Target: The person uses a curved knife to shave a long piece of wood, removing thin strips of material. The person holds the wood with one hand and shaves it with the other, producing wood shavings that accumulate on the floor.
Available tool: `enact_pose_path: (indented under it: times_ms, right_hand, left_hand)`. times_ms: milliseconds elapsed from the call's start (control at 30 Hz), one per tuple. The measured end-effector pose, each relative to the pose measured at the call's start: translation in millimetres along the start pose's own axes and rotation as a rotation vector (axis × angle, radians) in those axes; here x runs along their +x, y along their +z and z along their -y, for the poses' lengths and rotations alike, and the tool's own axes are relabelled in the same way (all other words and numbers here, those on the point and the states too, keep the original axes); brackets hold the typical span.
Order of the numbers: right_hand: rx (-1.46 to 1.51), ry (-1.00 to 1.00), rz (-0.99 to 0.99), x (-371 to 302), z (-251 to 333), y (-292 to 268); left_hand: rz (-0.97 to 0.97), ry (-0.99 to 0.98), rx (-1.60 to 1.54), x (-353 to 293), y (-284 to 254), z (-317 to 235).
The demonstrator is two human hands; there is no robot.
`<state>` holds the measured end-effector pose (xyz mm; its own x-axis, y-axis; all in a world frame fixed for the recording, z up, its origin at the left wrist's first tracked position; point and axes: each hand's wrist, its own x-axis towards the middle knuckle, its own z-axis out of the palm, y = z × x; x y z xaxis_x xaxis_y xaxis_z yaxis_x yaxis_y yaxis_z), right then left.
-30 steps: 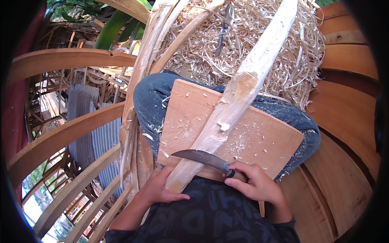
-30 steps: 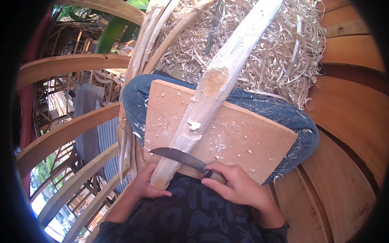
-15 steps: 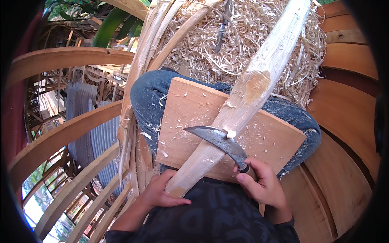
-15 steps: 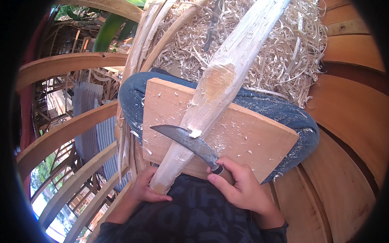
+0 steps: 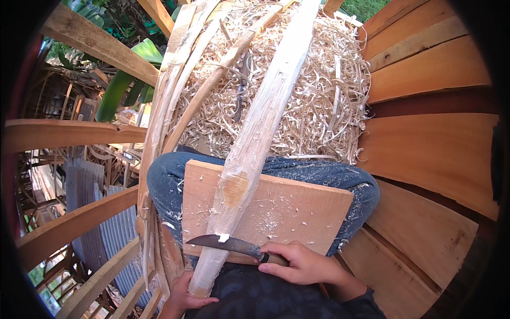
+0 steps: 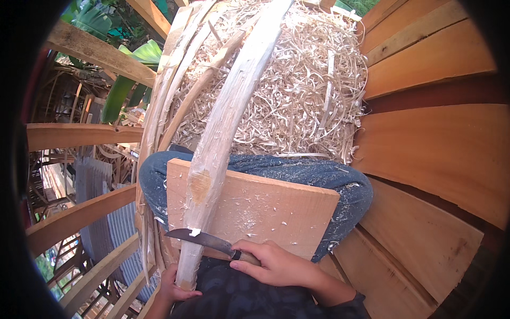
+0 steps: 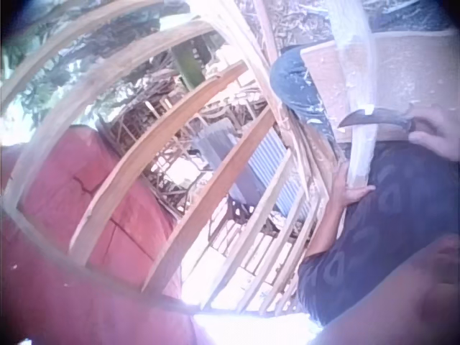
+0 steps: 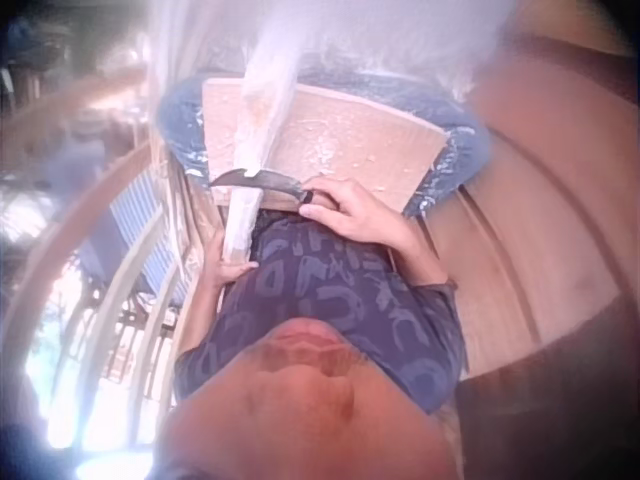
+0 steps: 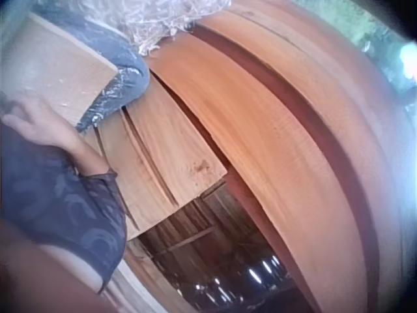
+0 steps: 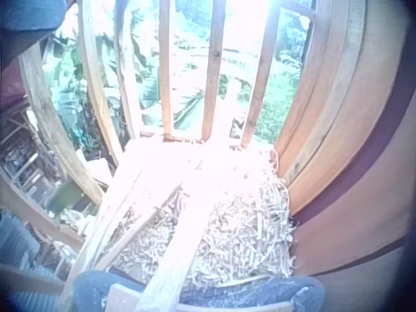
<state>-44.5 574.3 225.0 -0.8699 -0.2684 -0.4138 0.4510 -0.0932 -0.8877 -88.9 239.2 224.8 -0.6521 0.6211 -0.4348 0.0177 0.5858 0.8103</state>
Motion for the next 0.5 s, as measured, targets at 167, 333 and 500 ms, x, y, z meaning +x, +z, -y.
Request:
enact_pose_path:
  times_ms: [167, 333, 500]
  right_hand:
    - [-0.076, -0.025, -0.183, 8.3, -19.1, 27.0]
    - [0.070, 0.133, -0.075, 7.4, -23.8, 57.8]
    - [0.059, 0.162, -0.177, 3.4, -20.5, 45.9]
  left_hand:
    - [0.005, -0.055, -0.045, -5.6, -0.3, 9.6]
    - [0.077, -0.164, -0.015, -2.9, -2.4, 22.6]
    - [0.081, -0.130, 0.001, 5.1, -3.4, 27.1]
